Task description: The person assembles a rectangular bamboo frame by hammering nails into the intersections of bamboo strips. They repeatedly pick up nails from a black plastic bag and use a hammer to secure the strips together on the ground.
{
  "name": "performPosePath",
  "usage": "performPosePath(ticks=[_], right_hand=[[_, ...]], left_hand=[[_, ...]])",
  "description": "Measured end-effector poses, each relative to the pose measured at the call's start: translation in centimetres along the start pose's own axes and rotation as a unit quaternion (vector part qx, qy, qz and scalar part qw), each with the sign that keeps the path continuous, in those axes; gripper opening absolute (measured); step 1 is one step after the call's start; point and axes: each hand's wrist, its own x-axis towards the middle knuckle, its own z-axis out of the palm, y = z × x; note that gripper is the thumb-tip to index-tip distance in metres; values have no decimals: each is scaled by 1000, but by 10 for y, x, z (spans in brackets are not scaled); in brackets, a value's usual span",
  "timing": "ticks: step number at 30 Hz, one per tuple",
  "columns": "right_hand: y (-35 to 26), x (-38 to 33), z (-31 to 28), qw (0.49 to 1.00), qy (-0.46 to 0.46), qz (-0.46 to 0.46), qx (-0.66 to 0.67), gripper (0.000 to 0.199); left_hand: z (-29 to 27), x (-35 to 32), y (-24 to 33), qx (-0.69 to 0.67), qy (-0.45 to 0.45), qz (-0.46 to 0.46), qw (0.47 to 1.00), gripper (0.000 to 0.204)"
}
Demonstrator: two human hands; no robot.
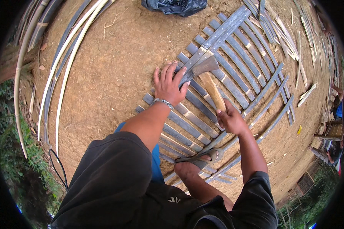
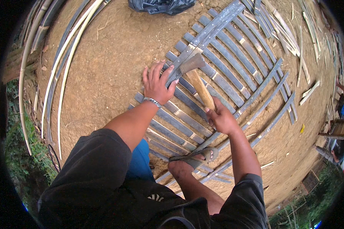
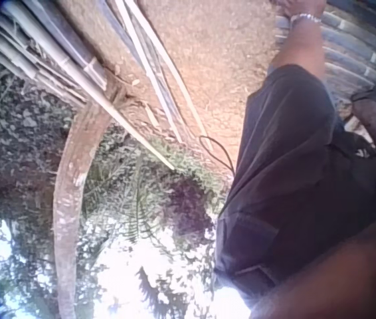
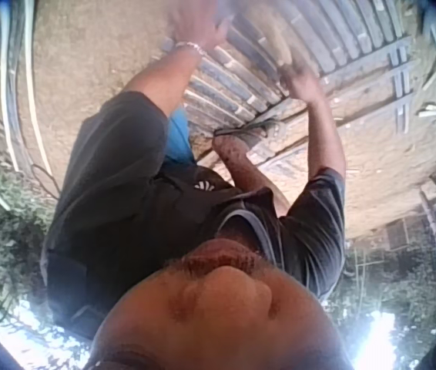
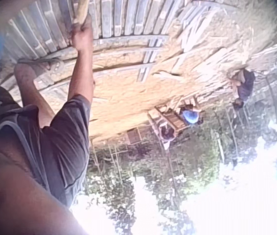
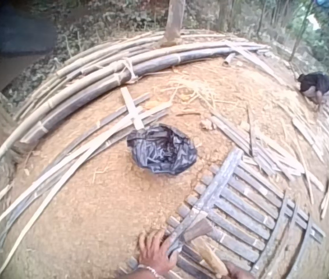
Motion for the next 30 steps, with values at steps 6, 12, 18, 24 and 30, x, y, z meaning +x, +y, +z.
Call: performPosePath(ticks=[6,12,18,24,30], right_hand=[[6,8,-3,995,-16,-23,92,47],[3,10,-16,997,-58,-4,46,46],[4,10,-10,997,-55,16,44,42],[6,5,0,998,-29,-7,54,41],[15,2,8,1000,-2,-9,7,42]], left_hand=[[1,0,-1,-3,-10,15,1000,50],[0,2,0,-17,-9,12,1000,48],[0,2,-2,-30,3,20,999,42],[1,0,-4,-41,8,28,999,41],[0,1,-3,-41,-3,20,999,43]])
